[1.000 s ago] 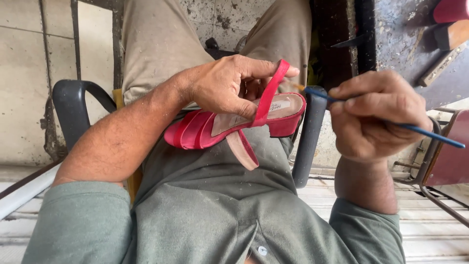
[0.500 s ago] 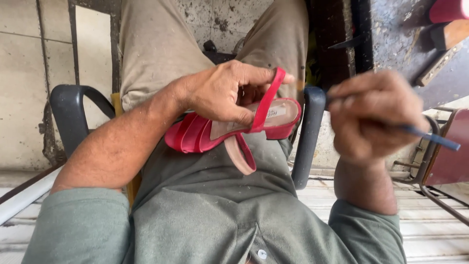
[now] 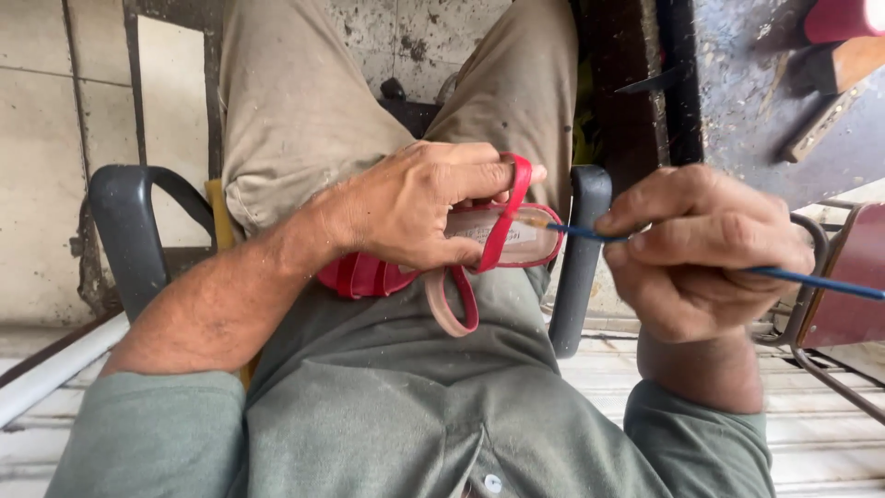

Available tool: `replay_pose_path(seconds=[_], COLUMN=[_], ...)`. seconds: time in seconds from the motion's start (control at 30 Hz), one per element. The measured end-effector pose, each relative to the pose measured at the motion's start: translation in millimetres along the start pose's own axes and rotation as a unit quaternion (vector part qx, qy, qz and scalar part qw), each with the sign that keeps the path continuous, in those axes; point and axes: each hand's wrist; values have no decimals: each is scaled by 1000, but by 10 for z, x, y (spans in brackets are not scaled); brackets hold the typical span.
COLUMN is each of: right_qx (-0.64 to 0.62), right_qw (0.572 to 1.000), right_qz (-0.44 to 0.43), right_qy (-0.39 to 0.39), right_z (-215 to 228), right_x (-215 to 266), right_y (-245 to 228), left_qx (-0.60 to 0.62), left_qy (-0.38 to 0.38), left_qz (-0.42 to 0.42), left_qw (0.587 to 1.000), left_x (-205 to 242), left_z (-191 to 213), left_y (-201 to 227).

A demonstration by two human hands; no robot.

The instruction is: The person paints a red high-heeled shoe using a small brush, applying paint to the straps, heel, and sole. They repeatedly dip the brush into a small red paint container and rotate the shoe to access different areas.

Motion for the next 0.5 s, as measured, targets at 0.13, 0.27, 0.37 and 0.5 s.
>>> replay_pose_path(seconds=[0.13, 0.27, 0.37, 0.5], right_qx=[36, -69, -87, 18], right_qw=[993, 995, 991, 985], right_qz=[31, 55, 39, -13], right_qy=[104, 51, 89, 173], right_z=[88, 98, 77, 307], right_x=[141, 105, 89, 104], right_y=[382, 417, 420, 355], left_qx=[-32, -63, -45, -10], left_qy=[19, 12, 1, 32], left_qz=[-35, -41, -50, -56], left_qw=[999, 997, 998, 998], left_x=[10, 43, 59, 58], left_z=[-47, -56, -46, -20], left_y=[-11, -4, 66, 12])
Point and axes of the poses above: each hand's wrist, its own x-axis away from the middle knuckle, its own z-axis out of the back of the hand, y = z × x, and after that the axes turned 5 degrees about y, right-handed
